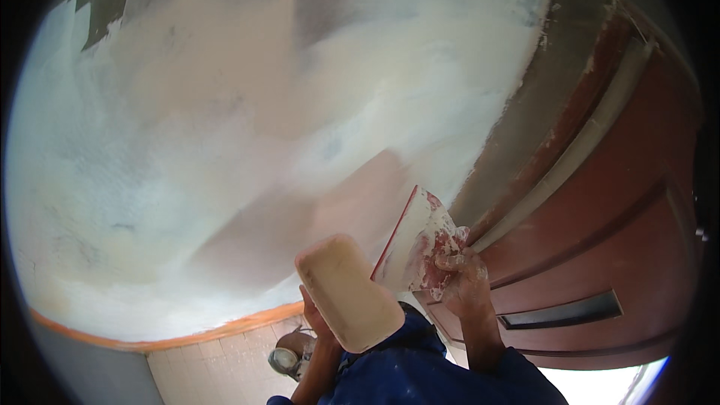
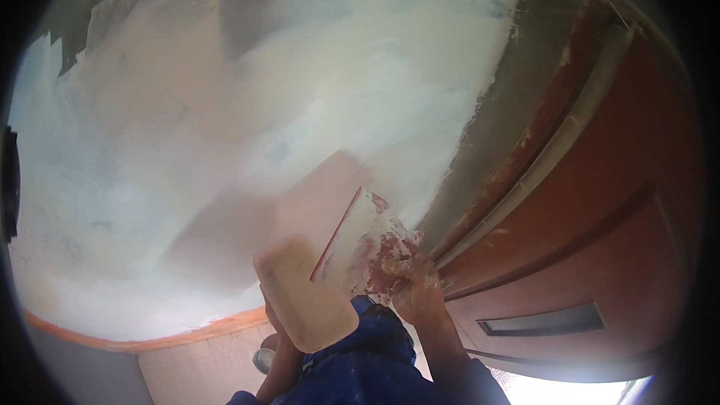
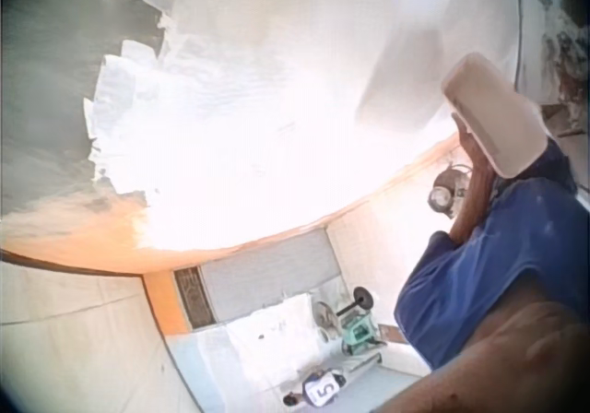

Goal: The person applies plaster to a ceiling using a spatula while holding a container of the material.

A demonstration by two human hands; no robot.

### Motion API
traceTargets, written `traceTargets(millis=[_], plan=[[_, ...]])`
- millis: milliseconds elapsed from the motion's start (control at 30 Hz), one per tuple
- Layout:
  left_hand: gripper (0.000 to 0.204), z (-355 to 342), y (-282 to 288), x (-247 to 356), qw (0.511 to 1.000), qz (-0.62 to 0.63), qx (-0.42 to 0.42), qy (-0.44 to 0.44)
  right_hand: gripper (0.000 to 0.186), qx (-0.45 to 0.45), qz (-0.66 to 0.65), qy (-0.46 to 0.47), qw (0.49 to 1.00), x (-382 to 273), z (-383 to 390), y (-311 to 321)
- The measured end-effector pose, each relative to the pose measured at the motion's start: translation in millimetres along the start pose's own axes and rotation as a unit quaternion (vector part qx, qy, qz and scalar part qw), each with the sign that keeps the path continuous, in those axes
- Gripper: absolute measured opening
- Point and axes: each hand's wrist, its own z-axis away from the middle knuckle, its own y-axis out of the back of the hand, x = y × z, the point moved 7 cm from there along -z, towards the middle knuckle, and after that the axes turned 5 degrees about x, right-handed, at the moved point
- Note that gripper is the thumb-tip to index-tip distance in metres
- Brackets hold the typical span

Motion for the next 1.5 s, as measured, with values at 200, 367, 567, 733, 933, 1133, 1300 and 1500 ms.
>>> traceTargets(millis=[200, 367, 567, 733, 933, 1133, 1300, 1500], plan=[[0.062, 3.3, -11.6, 3.4, 0.992, -0.108, 0.051, -0.034, 0.034, -0.002, 0.101, -0.025, 0.995, 7.8, 1.0, -8.3], [0.055, 6.3, -18.1, 0.4, 1.000, 0.002, 0.021, -0.001, 0.038, -0.099, 0.410, 0.015, 0.907, 2.1, 8.1, -38.6], [0.068, 7.9, -12.0, -13.1, 0.985, 0.160, -0.059, 0.012, 0.040, -0.195, 0.550, 0.165, 0.795, 26.1, 22.8, -77.0], [0.080, 16.1, -7.9, -17.0, 0.959, 0.266, -0.087, 0.038, 0.049, -0.227, 0.578, 0.141, 0.771, 37.4, 25.1, -77.0], [0.082, 22.6, -10.0, -14.6, 0.957, 0.254, -0.139, 0.010, 0.050, -0.224, 0.570, 0.175, 0.771, 40.9, 21.1, -76.0], [0.081, 27.8, 3.0, -14.6, 0.966, 0.244, -0.090, 0.012, 0.049, -0.216, 0.586, 0.148, 0.767, 51.6, 29.9, -70.1], [0.075, 28.7, 8.6, -15.8, 0.980, 0.174, -0.100, 0.003, 0.046, -0.213, 0.610, 0.167, 0.745, 53.8, 35.5, -73.3], [0.040, 23.4, -6.3, -17.6, 0.999, 0.002, 0.008, -0.031, 0.042, -0.218, 0.596, 0.198, 0.747, 63.2, 27.4, -63.3]])
